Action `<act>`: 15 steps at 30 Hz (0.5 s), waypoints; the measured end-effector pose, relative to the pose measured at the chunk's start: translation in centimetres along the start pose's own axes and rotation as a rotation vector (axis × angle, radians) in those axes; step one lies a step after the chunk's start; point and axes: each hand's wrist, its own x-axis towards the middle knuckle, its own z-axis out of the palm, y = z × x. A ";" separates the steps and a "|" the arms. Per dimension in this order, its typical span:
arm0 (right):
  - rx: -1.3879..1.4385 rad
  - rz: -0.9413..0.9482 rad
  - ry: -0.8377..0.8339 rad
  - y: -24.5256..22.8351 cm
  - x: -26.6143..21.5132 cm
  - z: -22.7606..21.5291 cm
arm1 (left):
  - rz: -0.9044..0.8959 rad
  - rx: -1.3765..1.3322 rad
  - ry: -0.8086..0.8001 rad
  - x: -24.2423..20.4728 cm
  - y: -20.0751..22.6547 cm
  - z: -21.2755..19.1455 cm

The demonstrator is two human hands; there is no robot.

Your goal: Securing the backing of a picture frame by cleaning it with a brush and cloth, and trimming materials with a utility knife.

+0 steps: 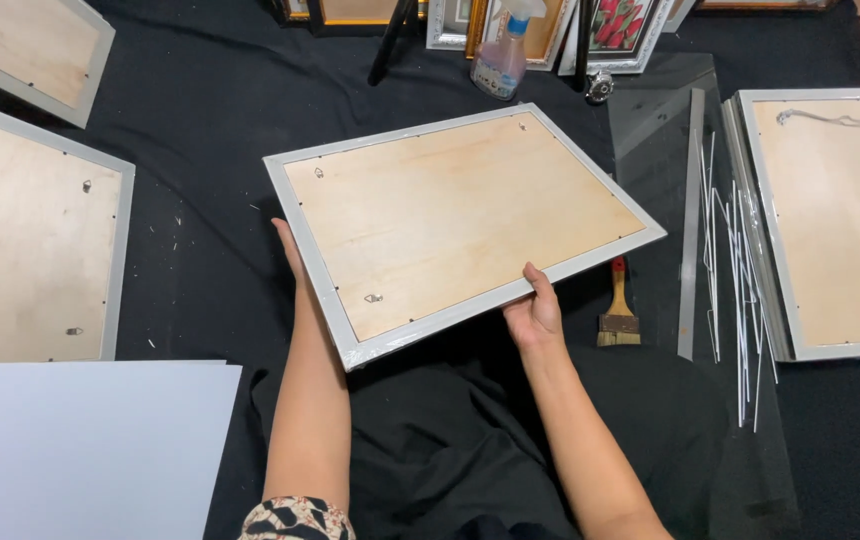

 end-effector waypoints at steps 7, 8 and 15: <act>0.018 -0.102 -0.015 1.8 0.4 0.8 | -0.026 -0.083 0.107 -3.9 -3.0 -0.4; 0.032 -0.113 -0.021 2.1 0.4 1.2 | -0.027 -0.105 0.130 -4.4 -3.0 -0.6; 0.107 -0.168 -0.028 5.9 1.6 3.6 | -0.073 -0.179 0.246 -6.8 -5.4 0.8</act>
